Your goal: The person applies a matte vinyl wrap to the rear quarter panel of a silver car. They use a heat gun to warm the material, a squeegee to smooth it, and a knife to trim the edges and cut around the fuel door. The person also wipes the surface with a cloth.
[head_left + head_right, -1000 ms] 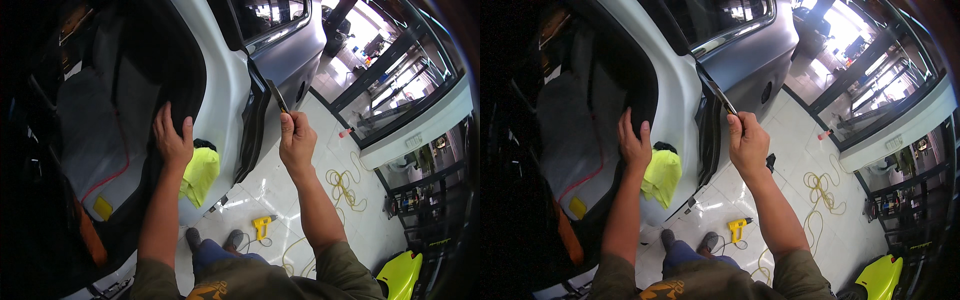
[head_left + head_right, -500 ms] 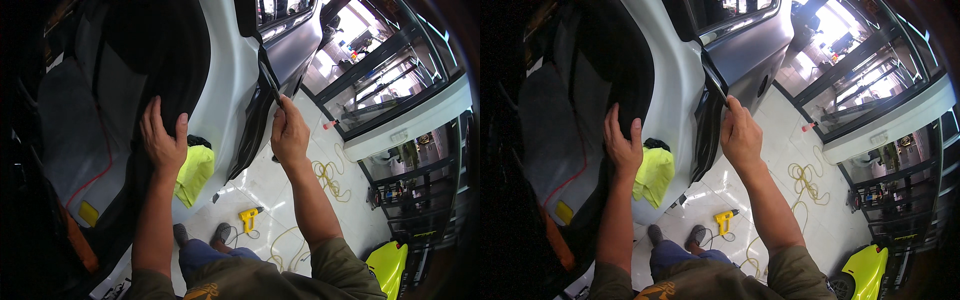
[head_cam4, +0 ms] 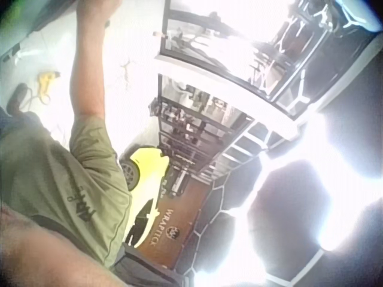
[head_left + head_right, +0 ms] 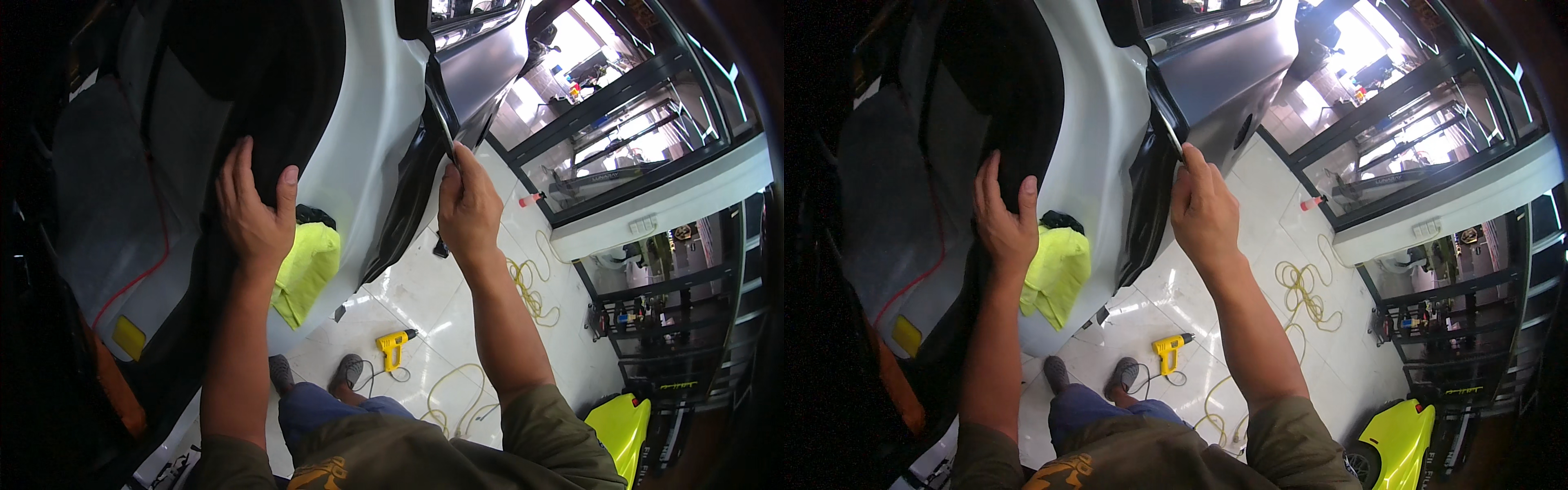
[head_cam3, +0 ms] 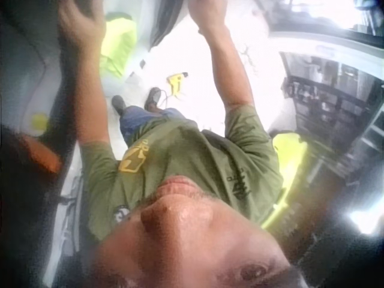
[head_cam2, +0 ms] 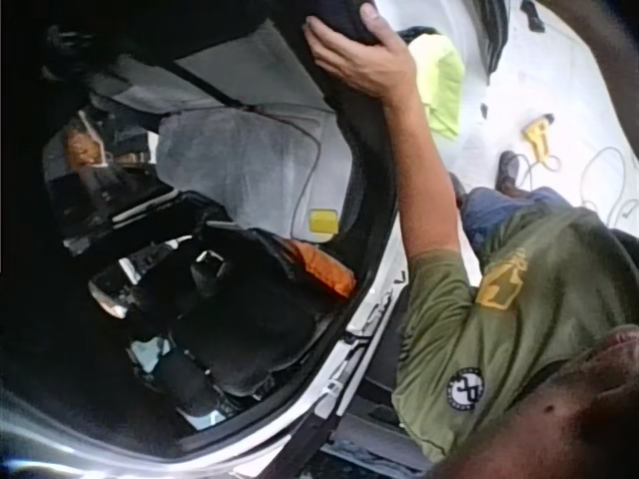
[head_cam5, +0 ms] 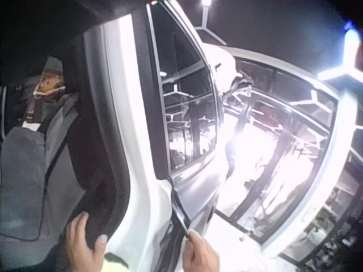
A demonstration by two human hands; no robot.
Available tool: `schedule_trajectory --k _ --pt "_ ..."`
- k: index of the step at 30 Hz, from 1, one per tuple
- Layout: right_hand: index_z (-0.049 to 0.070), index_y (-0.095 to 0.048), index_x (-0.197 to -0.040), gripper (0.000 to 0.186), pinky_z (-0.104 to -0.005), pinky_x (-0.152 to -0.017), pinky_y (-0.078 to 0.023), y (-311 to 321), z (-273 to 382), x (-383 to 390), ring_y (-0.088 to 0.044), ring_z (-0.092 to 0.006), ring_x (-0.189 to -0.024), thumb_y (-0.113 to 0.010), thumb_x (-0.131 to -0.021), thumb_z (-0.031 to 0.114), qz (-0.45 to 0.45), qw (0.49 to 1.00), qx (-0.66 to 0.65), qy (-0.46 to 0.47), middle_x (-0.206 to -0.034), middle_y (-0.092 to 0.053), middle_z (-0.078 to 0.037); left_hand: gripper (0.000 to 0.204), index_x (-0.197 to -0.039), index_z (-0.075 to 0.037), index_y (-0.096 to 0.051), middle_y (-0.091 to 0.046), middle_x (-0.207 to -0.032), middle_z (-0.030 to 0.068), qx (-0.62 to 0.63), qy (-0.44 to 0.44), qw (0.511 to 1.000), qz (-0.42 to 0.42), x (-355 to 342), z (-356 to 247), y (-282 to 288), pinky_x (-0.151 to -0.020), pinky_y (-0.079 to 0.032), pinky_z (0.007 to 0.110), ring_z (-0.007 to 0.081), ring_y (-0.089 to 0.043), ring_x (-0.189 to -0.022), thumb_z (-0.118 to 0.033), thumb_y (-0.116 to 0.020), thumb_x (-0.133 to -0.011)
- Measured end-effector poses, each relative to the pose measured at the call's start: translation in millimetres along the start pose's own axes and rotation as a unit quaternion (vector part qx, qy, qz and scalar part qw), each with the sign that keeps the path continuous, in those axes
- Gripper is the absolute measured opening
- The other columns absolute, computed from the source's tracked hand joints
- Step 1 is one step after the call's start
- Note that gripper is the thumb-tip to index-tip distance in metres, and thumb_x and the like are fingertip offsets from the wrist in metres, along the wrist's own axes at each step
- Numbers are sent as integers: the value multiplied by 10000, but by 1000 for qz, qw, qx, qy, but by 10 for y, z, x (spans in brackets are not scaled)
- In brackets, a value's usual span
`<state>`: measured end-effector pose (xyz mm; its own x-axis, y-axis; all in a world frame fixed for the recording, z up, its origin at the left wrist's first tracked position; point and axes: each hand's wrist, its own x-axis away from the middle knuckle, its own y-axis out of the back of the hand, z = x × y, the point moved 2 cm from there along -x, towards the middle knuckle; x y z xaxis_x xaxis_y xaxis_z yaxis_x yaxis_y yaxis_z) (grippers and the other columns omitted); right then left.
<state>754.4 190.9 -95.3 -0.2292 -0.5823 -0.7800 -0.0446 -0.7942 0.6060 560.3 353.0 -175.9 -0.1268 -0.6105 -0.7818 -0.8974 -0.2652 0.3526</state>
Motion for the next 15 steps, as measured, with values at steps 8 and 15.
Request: schedule_trajectory --k 8,15 --pt "37 -552 -1199 319 -385 -562 -507 36 22 -22 -627 -287 -617 -586 -884 5 5 1000 2 5 -796 -618 -126 570 -1366 -25 -474 -507 -1349 218 -1 15 1000 21 21 -19 15 -1043 -389 482 388 -497 -1241 -403 -577 -951" --pt "31 -565 -1182 299 -384 -557 -502 16 7 -26 -620 -281 -605 -593 -885 15 1 1000 17 8 -777 -616 -116 568 -1367 -26 -474 -507 -1348 216 14 8 1000 16 29 -1 0 -1045 -384 488 390 -494 -1240 -388 -591 -946"
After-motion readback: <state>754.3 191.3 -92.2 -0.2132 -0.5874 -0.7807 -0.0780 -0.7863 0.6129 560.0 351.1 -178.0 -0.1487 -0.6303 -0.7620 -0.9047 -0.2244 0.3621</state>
